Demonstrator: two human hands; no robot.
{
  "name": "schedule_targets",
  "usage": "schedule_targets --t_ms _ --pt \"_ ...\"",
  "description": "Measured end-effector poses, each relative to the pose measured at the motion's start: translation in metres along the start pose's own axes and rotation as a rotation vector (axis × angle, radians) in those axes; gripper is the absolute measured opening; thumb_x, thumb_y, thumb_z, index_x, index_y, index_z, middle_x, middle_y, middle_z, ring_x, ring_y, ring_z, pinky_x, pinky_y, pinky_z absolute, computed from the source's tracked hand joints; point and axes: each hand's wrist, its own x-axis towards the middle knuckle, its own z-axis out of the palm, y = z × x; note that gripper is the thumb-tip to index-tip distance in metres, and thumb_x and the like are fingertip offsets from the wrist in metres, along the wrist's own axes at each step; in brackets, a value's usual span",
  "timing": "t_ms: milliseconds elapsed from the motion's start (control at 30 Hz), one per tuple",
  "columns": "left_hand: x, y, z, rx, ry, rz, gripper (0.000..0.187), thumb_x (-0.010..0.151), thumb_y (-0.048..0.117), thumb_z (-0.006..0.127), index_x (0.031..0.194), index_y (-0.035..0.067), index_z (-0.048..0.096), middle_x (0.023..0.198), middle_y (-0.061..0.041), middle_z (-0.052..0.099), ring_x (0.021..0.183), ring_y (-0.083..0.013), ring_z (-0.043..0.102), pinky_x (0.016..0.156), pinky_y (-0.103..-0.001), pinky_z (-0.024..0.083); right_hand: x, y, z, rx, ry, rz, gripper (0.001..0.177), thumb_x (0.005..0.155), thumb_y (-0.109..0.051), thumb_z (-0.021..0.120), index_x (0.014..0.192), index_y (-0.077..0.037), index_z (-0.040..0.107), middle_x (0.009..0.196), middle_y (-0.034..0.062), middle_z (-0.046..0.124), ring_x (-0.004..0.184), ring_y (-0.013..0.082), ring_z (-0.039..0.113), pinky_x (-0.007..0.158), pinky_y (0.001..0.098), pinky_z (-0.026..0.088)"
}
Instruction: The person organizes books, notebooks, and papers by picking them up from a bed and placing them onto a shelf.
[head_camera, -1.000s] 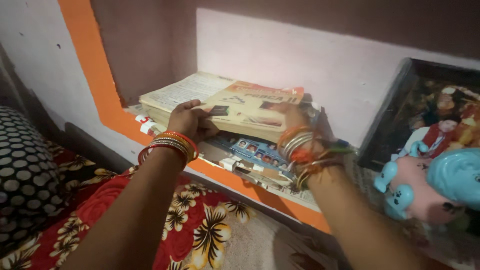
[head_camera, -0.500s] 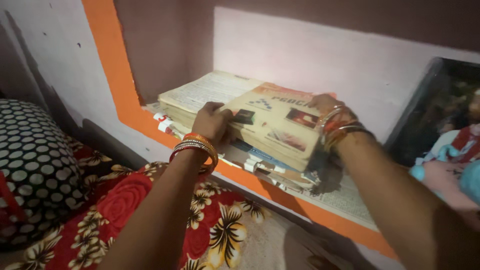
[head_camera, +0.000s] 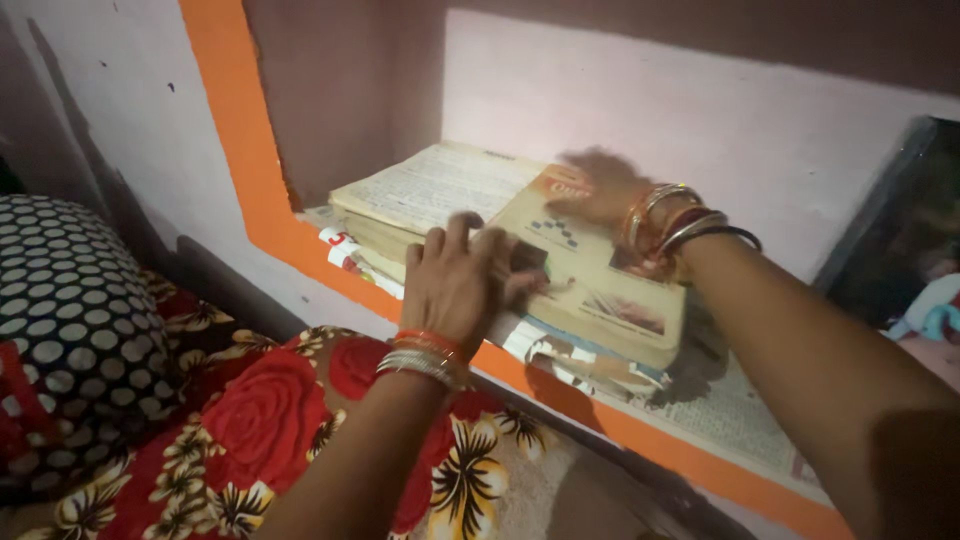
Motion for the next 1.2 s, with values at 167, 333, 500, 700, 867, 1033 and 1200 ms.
schedule_targets --t_ms 167,333,500,700,867,1033,1200 --pt "0.005 -0.032 0.016 -0.015 0.051 0.288 0.076 0.081 0.063 0.065 0.139 0.015 0.055 0.15 -0.013 0.046 0.142 -0.0351 0.044 0.113 -0.068 0.017 0.042 -0.002 0.041 0.044 -0.095 -0.262 0.071 0.091 -0.065 0.05 0.151 -0.027 0.04 0.163 0.0016 0.027 0.152 0.0211 0.021 0.122 0.0456 0.02" --pt "0.018 -0.04 0.02 -0.055 -0.252 0.256 0.074 0.083 0.07 0.052 0.138 0.021 0.059 0.15 -0.002 0.055 0.134 -0.0233 0.056 0.121 -0.04 0.039 0.06 -0.008 0.038 -0.127 0.008 -0.277 0.06 0.095 -0.065 0.042 0.133 -0.023 0.062 0.15 0.005 0.048 0.147 0.023 0.039 0.124 0.0493 0.028" --pt "0.024 -0.048 0.03 -0.093 -0.11 0.432 0.081 0.085 0.071 0.054 0.14 0.012 0.057 0.155 -0.014 0.044 0.136 -0.0327 0.049 0.115 -0.045 0.034 0.057 -0.042 0.03 -0.294 -0.055 -0.01 0.056 0.096 -0.059 0.041 0.136 -0.023 0.054 0.15 0.0069 0.049 0.147 0.0225 0.041 0.123 0.0712 0.012" --pt "0.034 -0.048 0.023 0.069 -0.329 0.34 0.089 0.086 0.074 0.043 0.158 0.024 0.033 0.169 -0.003 0.022 0.149 -0.0245 0.022 0.118 -0.06 0.008 0.08 -0.034 0.049 -0.229 -0.01 0.078 0.067 0.094 -0.061 0.039 0.151 -0.026 0.035 0.162 -0.0045 0.032 0.151 0.0172 0.027 0.119 0.0717 0.018" --pt "0.023 -0.031 0.002 0.198 -0.42 0.172 0.09 0.084 0.08 0.033 0.158 0.029 0.023 0.169 0.004 0.012 0.155 -0.0193 0.008 0.121 -0.065 0.0 0.077 -0.033 0.052 -0.204 -0.026 0.102 0.065 0.099 -0.059 0.032 0.154 -0.025 0.04 0.166 -0.0068 0.031 0.155 0.0164 0.024 0.119 0.0694 0.024" --pt "-0.007 -0.024 0.001 0.148 -0.286 0.199 0.097 0.088 0.081 0.026 0.162 0.019 0.018 0.171 -0.003 0.01 0.157 -0.0247 0.005 0.116 -0.064 0.001 0.077 -0.036 0.055 -0.233 -0.034 0.131 0.064 0.099 -0.056 0.035 0.154 -0.024 0.043 0.168 -0.0076 0.032 0.156 0.0175 0.025 0.12 0.0699 0.023" --pt "-0.011 -0.017 -0.012 0.016 -0.358 0.084 0.087 0.09 0.077 0.033 0.157 0.022 0.026 0.169 -0.001 0.011 0.155 -0.022 0.011 0.121 -0.062 0.005 0.104 -0.021 0.07 -0.196 0.101 0.046 0.074 0.102 -0.065 0.031 0.159 -0.017 0.033 0.165 0.0132 0.028 0.151 0.0306 0.029 0.122 0.0533 0.028"
